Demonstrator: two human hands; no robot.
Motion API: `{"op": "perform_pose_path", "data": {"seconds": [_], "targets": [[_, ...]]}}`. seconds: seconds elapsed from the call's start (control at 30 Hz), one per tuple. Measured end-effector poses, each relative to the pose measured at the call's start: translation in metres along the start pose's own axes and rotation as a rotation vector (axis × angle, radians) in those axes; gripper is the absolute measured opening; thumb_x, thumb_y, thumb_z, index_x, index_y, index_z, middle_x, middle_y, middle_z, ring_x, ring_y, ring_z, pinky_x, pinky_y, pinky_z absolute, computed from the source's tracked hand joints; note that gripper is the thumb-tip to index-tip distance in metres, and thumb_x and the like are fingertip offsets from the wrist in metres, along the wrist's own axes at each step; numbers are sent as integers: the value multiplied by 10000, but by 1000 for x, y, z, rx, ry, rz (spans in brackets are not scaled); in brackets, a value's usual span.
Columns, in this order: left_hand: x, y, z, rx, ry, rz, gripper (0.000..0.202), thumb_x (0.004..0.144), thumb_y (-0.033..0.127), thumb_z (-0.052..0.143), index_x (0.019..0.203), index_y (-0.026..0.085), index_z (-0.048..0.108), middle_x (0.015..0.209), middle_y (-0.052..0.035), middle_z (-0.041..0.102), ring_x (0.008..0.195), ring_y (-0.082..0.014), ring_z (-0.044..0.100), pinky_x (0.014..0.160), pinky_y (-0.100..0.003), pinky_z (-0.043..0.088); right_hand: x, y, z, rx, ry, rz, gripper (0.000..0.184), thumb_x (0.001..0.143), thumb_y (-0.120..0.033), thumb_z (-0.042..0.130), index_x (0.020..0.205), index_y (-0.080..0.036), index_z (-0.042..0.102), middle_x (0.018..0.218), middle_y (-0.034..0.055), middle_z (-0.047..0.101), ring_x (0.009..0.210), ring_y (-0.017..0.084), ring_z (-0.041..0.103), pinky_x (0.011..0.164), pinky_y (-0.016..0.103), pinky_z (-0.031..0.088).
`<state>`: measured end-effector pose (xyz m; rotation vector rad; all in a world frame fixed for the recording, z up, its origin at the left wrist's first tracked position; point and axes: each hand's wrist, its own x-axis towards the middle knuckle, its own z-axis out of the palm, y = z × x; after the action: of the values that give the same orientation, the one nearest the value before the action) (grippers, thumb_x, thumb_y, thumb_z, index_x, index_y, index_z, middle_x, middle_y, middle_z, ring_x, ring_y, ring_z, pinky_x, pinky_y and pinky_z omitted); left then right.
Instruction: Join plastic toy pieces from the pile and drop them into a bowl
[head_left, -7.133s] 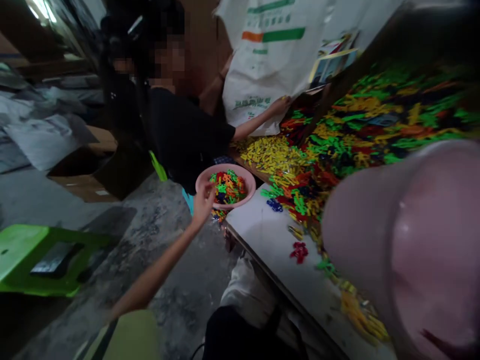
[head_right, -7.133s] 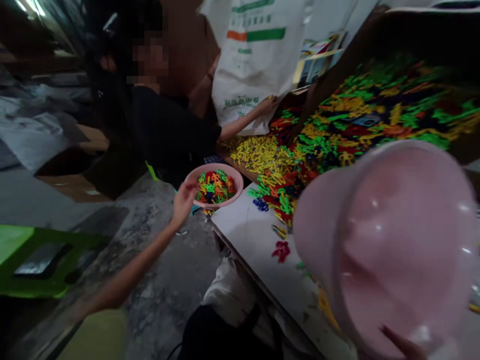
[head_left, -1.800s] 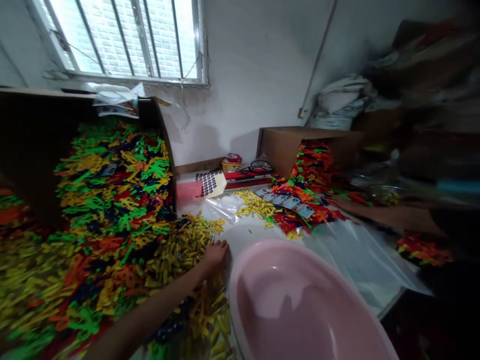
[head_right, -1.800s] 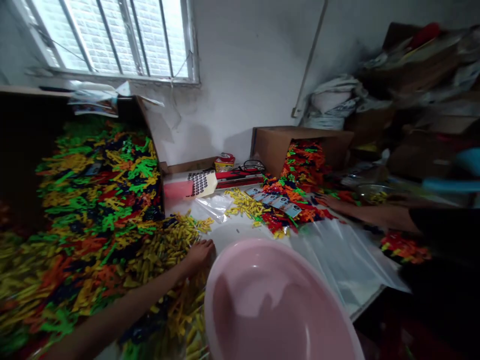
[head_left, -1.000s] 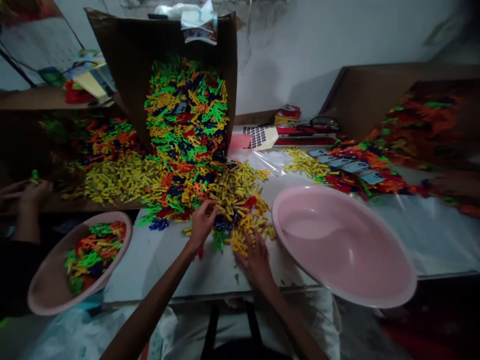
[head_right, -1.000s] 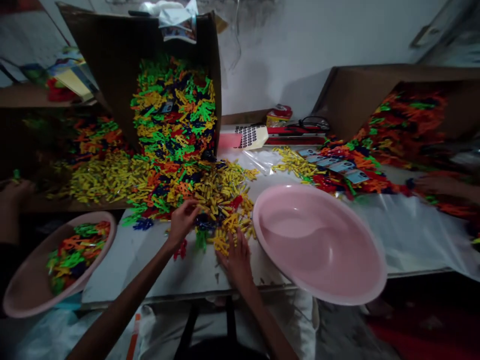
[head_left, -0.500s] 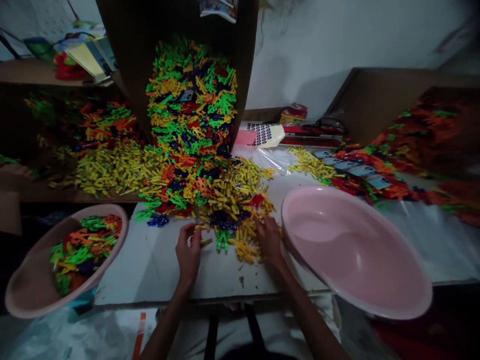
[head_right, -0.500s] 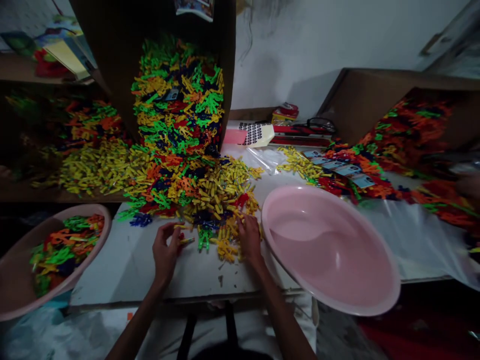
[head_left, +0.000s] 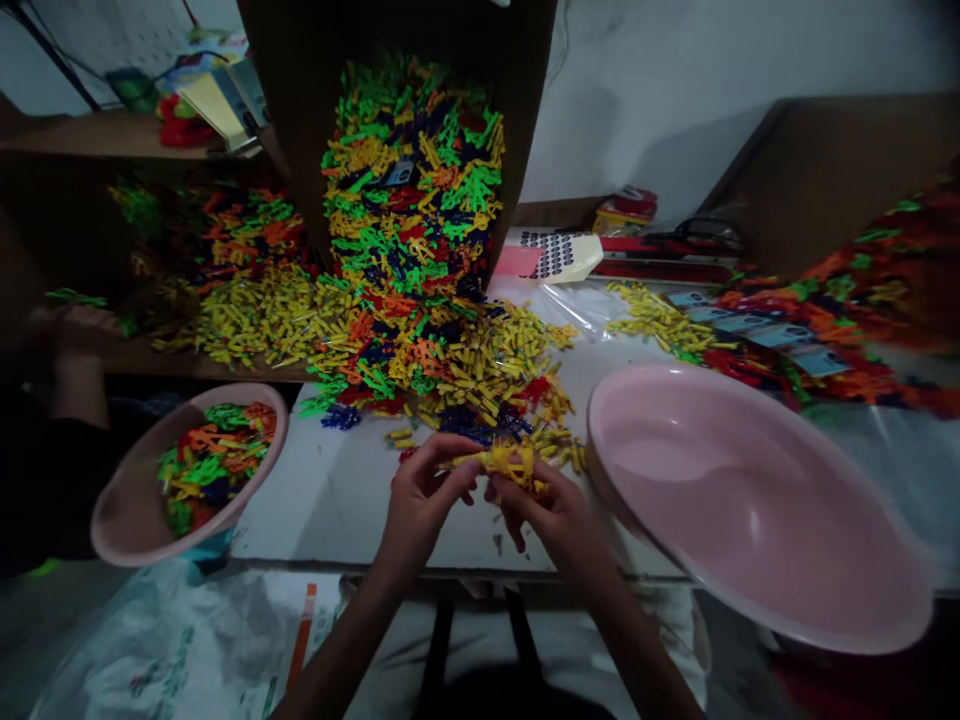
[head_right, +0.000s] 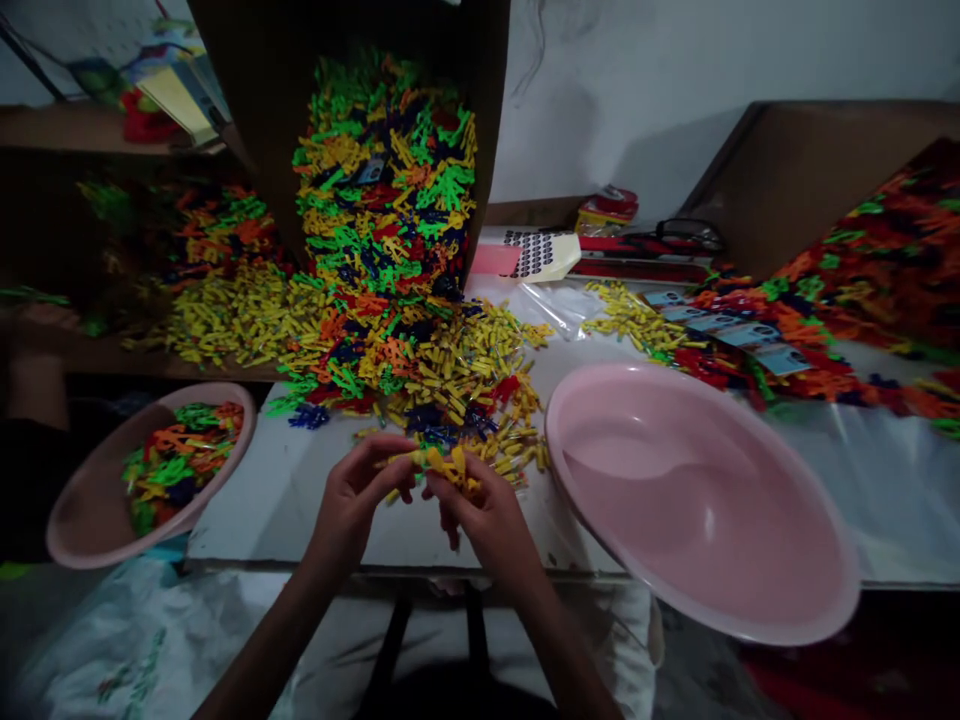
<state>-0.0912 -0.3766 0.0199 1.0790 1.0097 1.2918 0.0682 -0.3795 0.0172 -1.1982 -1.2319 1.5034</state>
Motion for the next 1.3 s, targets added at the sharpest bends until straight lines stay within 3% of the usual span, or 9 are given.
{"op": "perform_pose_path", "data": {"seconds": [0.13, 0.27, 0.4, 0.53, 0.67, 0.9, 0.97, 1.1, 1.3], "targets": [[-11, 11, 1, 123, 32, 23, 192, 843, 328, 710, 958, 177, 675, 890, -27, 665, 684, -110, 622, 599, -208, 539, -12, -10, -3, -142, 35, -4, 390, 845, -526, 662, 991, -195, 518, 626, -33, 609, 411, 80, 424, 359, 186, 332], [-19, 13, 2, 252, 22, 103, 176, 843, 334, 714, 923, 178, 699, 872, -31, 678, 705, -128, 639, 592, -215, 541, -27, -19, -4, -255, -12, -90, 314, 931, -468, 558, 1072, -202, 470, 691, -9, 636, 498, 99, 498, 422, 182, 377], [-21, 20, 1, 534, 44, 339, 131, 837, 309, 729, 843, 180, 707, 780, -18, 685, 696, -125, 626, 625, -219, 515, -36, -24, -7, -327, -79, -165, 271, 980, -404, 485, 1159, -202, 490, 774, 20, 669, 525, 105, 527, 428, 186, 377], [-22, 31, 1, 738, -10, 542, 141, 831, 317, 737, 820, 182, 701, 729, -21, 669, 646, -120, 589, 597, -222, 486, -38, -21, -10, -444, 50, -353, 212, 965, -360, 545, 1096, -204, 603, 698, 0, 666, 505, 107, 529, 533, 216, 450], [-22, 31, 3, 801, 5, 567, 160, 859, 328, 705, 810, 178, 678, 720, -19, 647, 628, -111, 579, 562, -210, 463, -38, -16, -12, -523, 59, -459, 214, 962, -329, 551, 1133, -221, 622, 769, 14, 679, 611, 135, 622, 644, 236, 507], [-21, 13, 5, 806, 106, 621, 220, 883, 306, 678, 748, 178, 561, 685, 11, 544, 639, -110, 527, 605, -217, 421, -40, -10, -13, -495, -62, -382, 269, 988, -345, 484, 1207, -200, 541, 763, 19, 647, 654, 143, 614, 653, 246, 498], [-18, 9, 3, 777, 105, 616, 243, 884, 325, 671, 758, 181, 521, 727, 5, 544, 676, -117, 527, 628, -220, 419, -40, -10, -14, -452, -118, -331, 259, 998, -358, 460, 1197, -203, 522, 733, 5, 619, 634, 135, 588, 632, 242, 486], [-12, 1, -1, 653, -34, 480, 267, 934, 371, 579, 770, 193, 468, 795, -12, 565, 715, -128, 537, 644, -225, 425, -40, -8, -14, -274, -250, -171, 293, 998, -442, 448, 1179, -214, 476, 690, -23, 567, 555, 114, 549, 526, 216, 458], [-16, -14, 2, 543, -23, 237, 299, 941, 436, 543, 770, 194, 500, 763, -8, 588, 674, -130, 541, 608, -226, 419, -37, 8, -9, -54, -174, -30, 331, 956, -497, 522, 1120, -213, 476, 647, -43, 546, 505, 100, 505, 482, 208, 431]]}}
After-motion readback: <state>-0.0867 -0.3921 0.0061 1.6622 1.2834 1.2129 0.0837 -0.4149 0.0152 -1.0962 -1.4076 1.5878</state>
